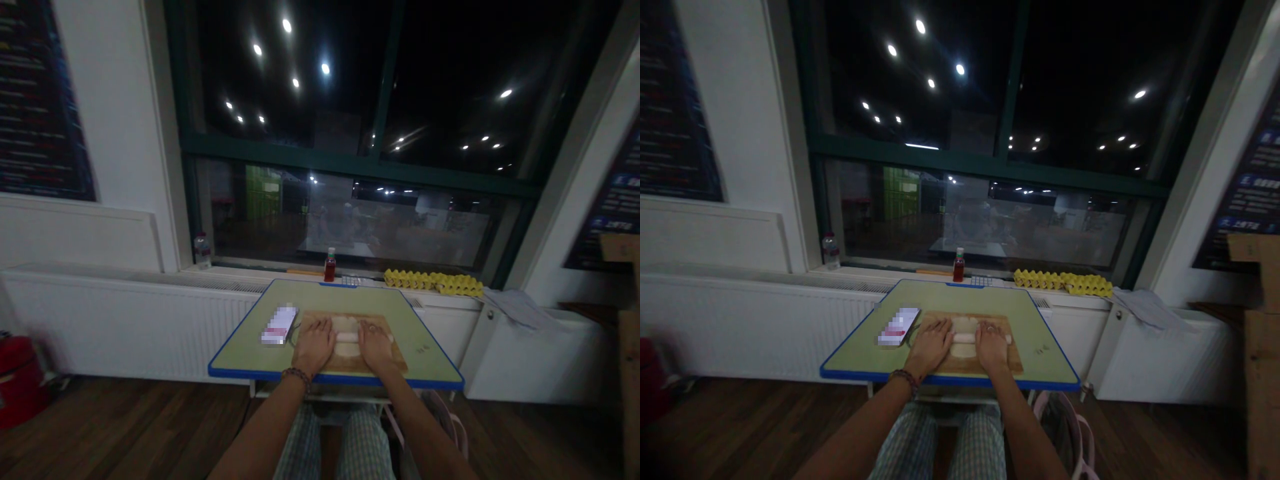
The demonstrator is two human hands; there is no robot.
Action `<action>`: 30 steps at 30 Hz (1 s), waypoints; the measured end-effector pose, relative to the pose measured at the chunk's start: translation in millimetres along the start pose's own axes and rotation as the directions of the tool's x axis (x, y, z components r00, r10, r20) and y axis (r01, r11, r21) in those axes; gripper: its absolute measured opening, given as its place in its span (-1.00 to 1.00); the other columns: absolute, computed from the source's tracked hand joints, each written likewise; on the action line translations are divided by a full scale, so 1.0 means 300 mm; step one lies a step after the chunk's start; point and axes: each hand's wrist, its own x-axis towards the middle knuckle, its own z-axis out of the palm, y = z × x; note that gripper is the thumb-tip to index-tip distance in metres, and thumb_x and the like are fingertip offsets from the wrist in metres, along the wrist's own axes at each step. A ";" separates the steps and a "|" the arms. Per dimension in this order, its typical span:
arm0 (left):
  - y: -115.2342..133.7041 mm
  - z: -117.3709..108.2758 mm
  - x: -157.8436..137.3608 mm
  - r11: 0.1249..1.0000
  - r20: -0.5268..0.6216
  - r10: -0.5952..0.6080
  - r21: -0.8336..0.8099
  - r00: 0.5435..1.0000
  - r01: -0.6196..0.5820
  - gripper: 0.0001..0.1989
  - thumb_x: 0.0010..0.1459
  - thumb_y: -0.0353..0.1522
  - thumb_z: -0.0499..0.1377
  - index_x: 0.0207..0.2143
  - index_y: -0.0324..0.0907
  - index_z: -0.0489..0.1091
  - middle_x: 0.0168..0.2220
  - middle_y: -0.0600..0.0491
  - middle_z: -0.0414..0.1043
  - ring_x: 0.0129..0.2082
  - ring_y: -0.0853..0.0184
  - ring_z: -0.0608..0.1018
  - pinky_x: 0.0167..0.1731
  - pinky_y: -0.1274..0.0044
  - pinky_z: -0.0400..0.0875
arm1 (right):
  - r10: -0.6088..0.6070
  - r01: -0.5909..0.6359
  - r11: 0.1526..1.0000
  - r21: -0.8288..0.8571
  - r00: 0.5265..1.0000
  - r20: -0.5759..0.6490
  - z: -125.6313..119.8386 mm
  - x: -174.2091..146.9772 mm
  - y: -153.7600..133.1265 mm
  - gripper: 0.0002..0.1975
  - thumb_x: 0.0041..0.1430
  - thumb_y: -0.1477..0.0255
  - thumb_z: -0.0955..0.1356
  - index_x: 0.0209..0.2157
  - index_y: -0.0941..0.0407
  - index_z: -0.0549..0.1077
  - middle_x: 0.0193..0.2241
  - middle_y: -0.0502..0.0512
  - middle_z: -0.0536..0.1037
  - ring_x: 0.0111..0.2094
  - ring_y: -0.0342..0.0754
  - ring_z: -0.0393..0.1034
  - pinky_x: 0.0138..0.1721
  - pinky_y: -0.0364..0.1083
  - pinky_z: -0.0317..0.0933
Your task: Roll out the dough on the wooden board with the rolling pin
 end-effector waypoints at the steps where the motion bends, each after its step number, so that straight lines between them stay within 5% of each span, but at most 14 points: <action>1: 0.001 0.003 0.009 1.000 0.001 -0.008 0.010 1.000 0.008 -0.54 0.38 -0.26 -0.14 0.14 -0.26 0.35 0.14 -0.17 0.42 0.17 0.15 0.42 0.16 0.27 0.22 | 0.000 0.000 1.000 0.006 1.000 0.004 0.004 0.011 -0.001 -0.55 0.39 0.45 0.07 0.12 0.24 0.41 -0.04 0.31 0.56 0.02 0.05 0.43 0.05 -0.02 0.22; 13: -0.008 -0.031 -0.049 0.996 0.074 0.082 -0.028 0.994 -0.080 -0.57 0.37 -0.33 -0.16 0.01 -0.22 0.45 0.02 -0.13 0.52 0.04 0.20 0.52 0.12 0.33 0.27 | -0.105 0.104 0.994 0.030 0.995 0.005 -0.029 -0.096 0.013 -0.57 0.37 0.43 0.14 0.16 0.26 0.36 0.10 0.34 0.46 0.12 0.06 0.36 0.12 -0.02 0.19; 19: -0.001 -0.018 -0.036 0.998 0.048 0.062 0.001 0.997 -0.062 -0.54 0.37 -0.28 -0.15 0.13 -0.24 0.37 0.20 -0.14 0.36 0.26 0.15 0.32 0.27 0.20 0.04 | -0.083 0.074 0.994 0.086 0.990 0.110 -0.086 -0.105 0.030 -0.55 0.39 0.36 0.10 0.16 0.15 0.39 -0.18 0.27 0.62 -0.21 0.04 0.55 -0.16 -0.05 0.35; 23: -0.005 -0.016 -0.035 0.998 0.064 0.057 -0.004 0.996 -0.057 -0.52 0.36 -0.25 -0.16 0.13 -0.25 0.38 0.16 -0.14 0.40 0.23 0.17 0.35 0.27 0.22 0.03 | -0.127 0.113 0.985 0.128 0.986 0.108 -0.094 -0.084 0.064 -0.57 0.39 0.35 0.11 0.14 0.12 0.42 0.08 0.27 0.49 0.02 0.02 0.46 -0.01 -0.06 0.29; 26: -0.015 -0.019 -0.047 0.996 0.041 0.086 -0.029 0.995 -0.085 -0.52 0.36 -0.23 -0.14 0.15 -0.21 0.35 0.18 -0.11 0.38 0.24 0.19 0.34 0.30 0.20 -0.05 | -0.024 0.012 0.993 0.118 0.994 0.102 -0.090 -0.046 0.099 -0.54 0.40 0.31 0.09 0.05 0.14 0.50 0.15 0.30 0.41 0.11 0.04 0.39 0.05 -0.05 0.27; 30: -0.021 -0.019 -0.042 0.994 0.008 0.102 -0.039 0.995 -0.101 -0.54 0.35 -0.24 -0.11 0.18 -0.18 0.33 0.23 -0.07 0.32 0.27 0.20 0.29 0.33 0.18 -0.12 | -0.045 0.042 0.992 0.122 0.999 0.022 -0.059 0.005 0.118 -0.56 0.40 0.35 0.11 0.07 0.13 0.49 0.20 0.26 0.37 0.23 0.02 0.23 0.19 -0.01 0.13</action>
